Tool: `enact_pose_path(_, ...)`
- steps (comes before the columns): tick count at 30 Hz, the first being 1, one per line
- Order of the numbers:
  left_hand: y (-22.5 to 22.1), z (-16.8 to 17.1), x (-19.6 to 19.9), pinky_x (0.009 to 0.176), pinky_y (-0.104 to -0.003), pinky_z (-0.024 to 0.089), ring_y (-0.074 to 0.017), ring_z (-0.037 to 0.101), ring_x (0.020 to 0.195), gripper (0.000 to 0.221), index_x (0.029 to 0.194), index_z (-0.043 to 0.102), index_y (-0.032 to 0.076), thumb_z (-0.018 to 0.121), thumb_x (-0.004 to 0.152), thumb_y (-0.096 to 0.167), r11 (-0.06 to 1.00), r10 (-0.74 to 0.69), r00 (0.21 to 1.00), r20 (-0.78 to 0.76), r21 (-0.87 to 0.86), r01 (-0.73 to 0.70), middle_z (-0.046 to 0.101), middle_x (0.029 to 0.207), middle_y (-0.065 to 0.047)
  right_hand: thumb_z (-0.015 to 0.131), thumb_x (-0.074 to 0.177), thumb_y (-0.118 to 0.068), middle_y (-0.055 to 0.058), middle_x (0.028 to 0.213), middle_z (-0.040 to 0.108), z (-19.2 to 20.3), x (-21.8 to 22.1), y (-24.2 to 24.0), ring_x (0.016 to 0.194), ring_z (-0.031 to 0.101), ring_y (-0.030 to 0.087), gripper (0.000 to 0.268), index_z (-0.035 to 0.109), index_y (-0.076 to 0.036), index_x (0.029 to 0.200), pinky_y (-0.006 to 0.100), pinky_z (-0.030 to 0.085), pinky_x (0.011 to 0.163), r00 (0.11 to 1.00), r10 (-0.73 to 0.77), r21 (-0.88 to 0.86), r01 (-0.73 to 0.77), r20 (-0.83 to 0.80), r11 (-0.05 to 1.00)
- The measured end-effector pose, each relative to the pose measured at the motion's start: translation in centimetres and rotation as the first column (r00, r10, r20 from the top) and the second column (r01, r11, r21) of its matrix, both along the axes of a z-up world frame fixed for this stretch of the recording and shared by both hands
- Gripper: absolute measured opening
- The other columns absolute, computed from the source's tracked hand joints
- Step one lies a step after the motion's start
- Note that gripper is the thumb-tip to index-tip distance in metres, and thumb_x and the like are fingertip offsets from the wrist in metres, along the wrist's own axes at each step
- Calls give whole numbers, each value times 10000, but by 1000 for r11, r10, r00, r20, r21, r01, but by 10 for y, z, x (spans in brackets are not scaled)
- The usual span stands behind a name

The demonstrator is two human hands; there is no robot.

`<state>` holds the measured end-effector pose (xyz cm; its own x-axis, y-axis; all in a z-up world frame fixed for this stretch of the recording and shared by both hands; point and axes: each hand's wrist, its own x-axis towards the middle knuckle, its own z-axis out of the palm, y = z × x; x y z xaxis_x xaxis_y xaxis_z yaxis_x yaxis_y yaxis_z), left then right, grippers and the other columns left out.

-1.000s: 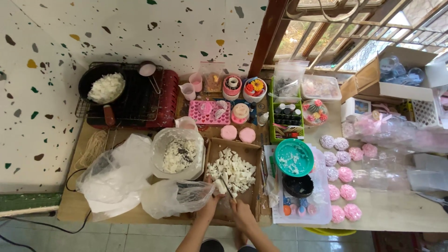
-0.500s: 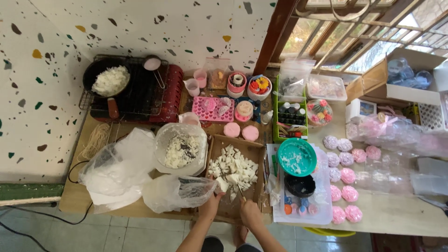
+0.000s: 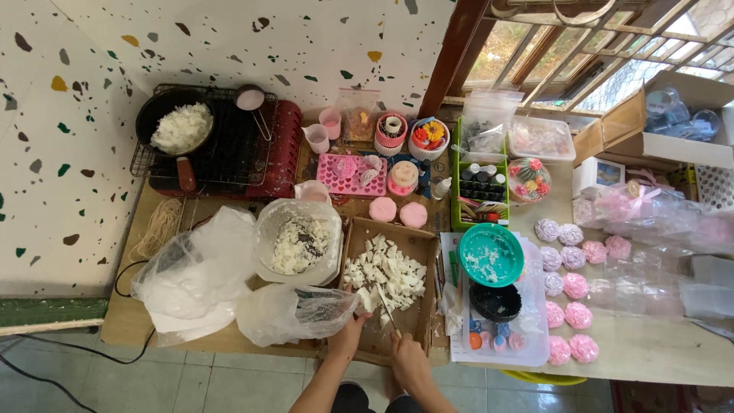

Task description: Cutting large chunks of white wax into smaller pieces and transferring them into a plastic container using a knife.

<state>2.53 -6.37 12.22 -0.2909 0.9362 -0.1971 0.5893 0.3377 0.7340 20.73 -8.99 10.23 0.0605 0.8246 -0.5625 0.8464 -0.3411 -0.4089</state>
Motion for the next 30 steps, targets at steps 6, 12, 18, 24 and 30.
enact_pose_path(6, -6, -22, 1, 1017, -496, 427, -405, 552, 1240, 893, 1525, 399, 119, 856, 789, 332, 994, 8, 997, -74, 112, 0, 599, 1378, -192, 445, 1031, -460, 328, 895, 695, -32, -2, -2, 913, 679, 519, 558, 667, 34, 898, 595, 556, 805, 999, 26, 61, -24, -29, 998)
enact_pose_path(12, -5, -20, 5, 1025, -476, 441, -375, 556, 1274, 832, 1510, 441, 128, 828, 792, 295, 996, 52, 998, -27, 77, -50, 599, 1416, -161, 485, 1007, -413, 334, 917, 695, -48, -4, 5, 927, 680, 519, 510, 689, 42, 902, 589, 550, 839, 1000, 16, 20, -16, -14, 1000)
enact_pose_path(18, -7, -24, 4, 1037, -490, 426, -407, 508, 1314, 863, 1514, 413, 114, 848, 794, 304, 998, 24, 994, -108, 68, -16, 548, 1444, -187, 484, 1023, -451, 353, 904, 679, -15, 9, 14, 950, 648, 543, 527, 659, 37, 926, 610, 514, 837, 992, 45, 15, -43, -117, 999)
enact_pose_path(24, -7, -13, 6, 1047, -496, 417, -401, 491, 1336, 851, 1534, 397, 140, 825, 827, 343, 1000, 26, 994, -105, -6, -27, 534, 1467, -175, 481, 1005, -473, 336, 867, 692, -17, 23, 12, 931, 656, 536, 545, 644, 38, 906, 586, 526, 803, 980, -15, 117, 39, -198, 992)
enact_pose_path(30, -6, -8, 4, 1087, -483, 383, -384, 455, 1371, 813, 1545, 368, 137, 795, 870, 284, 999, -20, 998, -54, -51, 17, 489, 1506, -166, 450, 1004, -531, 276, 872, 713, 19, 13, 20, 879, 689, 502, 478, 608, -79, 1013, 615, 526, 781, 996, 90, 54, -91, 22, 994)
